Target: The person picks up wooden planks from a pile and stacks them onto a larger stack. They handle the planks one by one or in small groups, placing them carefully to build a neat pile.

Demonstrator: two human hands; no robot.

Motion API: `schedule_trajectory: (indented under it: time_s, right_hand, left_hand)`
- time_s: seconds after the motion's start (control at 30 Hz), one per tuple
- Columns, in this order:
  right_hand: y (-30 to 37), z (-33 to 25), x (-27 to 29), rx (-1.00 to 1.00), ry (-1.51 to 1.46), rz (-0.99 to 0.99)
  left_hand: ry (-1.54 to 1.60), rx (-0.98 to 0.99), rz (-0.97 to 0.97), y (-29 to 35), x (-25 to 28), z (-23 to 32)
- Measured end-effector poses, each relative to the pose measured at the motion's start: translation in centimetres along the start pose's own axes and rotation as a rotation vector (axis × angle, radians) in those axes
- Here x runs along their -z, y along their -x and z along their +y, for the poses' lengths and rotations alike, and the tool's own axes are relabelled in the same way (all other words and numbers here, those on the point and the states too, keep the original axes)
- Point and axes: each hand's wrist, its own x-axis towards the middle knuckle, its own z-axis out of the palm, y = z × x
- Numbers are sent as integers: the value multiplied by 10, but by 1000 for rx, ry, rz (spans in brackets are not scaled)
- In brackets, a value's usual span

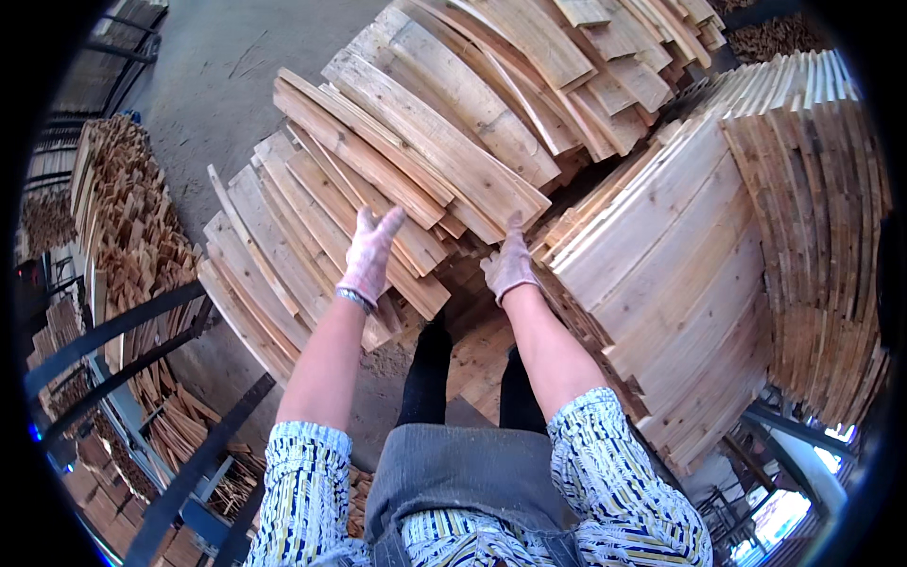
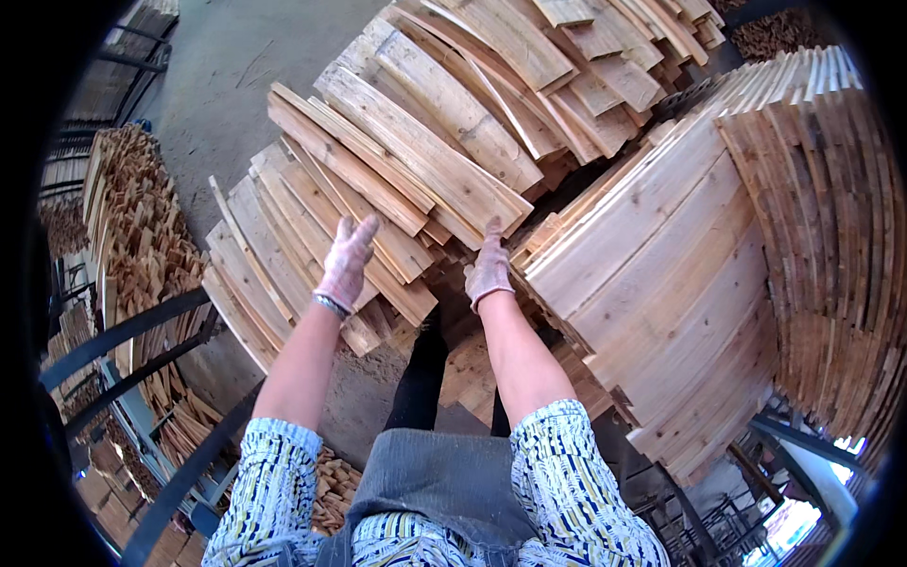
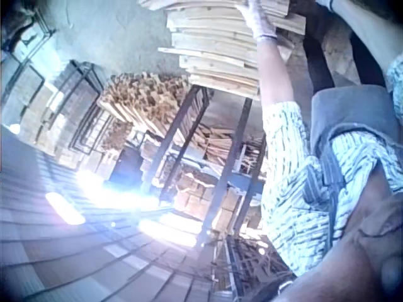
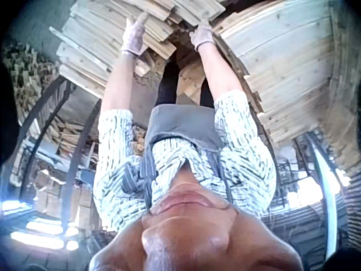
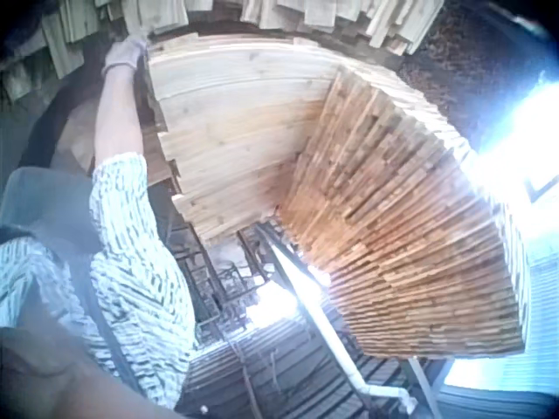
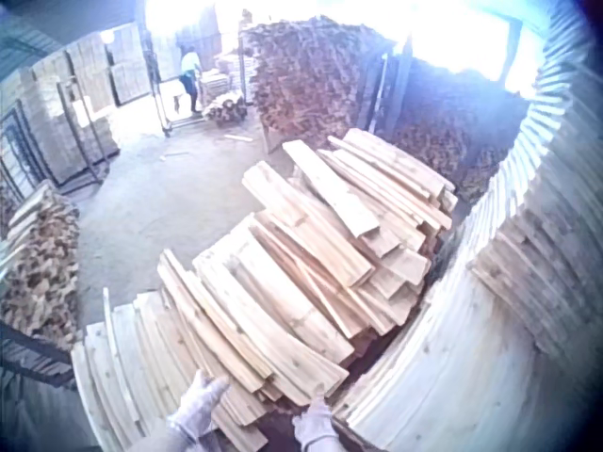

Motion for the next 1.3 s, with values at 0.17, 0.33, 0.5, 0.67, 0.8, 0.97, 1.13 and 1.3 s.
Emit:
schedule_trajectory:
  time_s: [0.17, 0.33, 0.5, 0.67, 0.8, 0.97, 1.13, 1.3]
  right_hand:
    - [-26, -6, 2, 106, -219, -71]
    - [35, -4, -22, 80, -192, -6]
    - [123, 99, -73, 384, 3, 68]
    - [199, 93, -89, -531, -304, -295]
    - [195, 57, -40, -479, 339, -227]
    - [98, 32, -60, 270, 548, -217]
    - [81, 23, -165, 110, 1071, 38]
    - [118, 2, -123, 53, 816, -275]
  left_hand:
    - [160, 110, -2, -75, -11, 18]
    - [104, 333, 197, -78, -55, 50]
    - [95, 182, 287, -80, 14, 25]
    - [344, 235, 41, -57, 127, 1]
    - [215, 131, 185, -63, 147, -59]
    - [160, 183, 255, -56, 114, -14]
    - [105, 109, 215, -58, 108, -25]
    - [-44, 196, 206, -5, 102, -17]
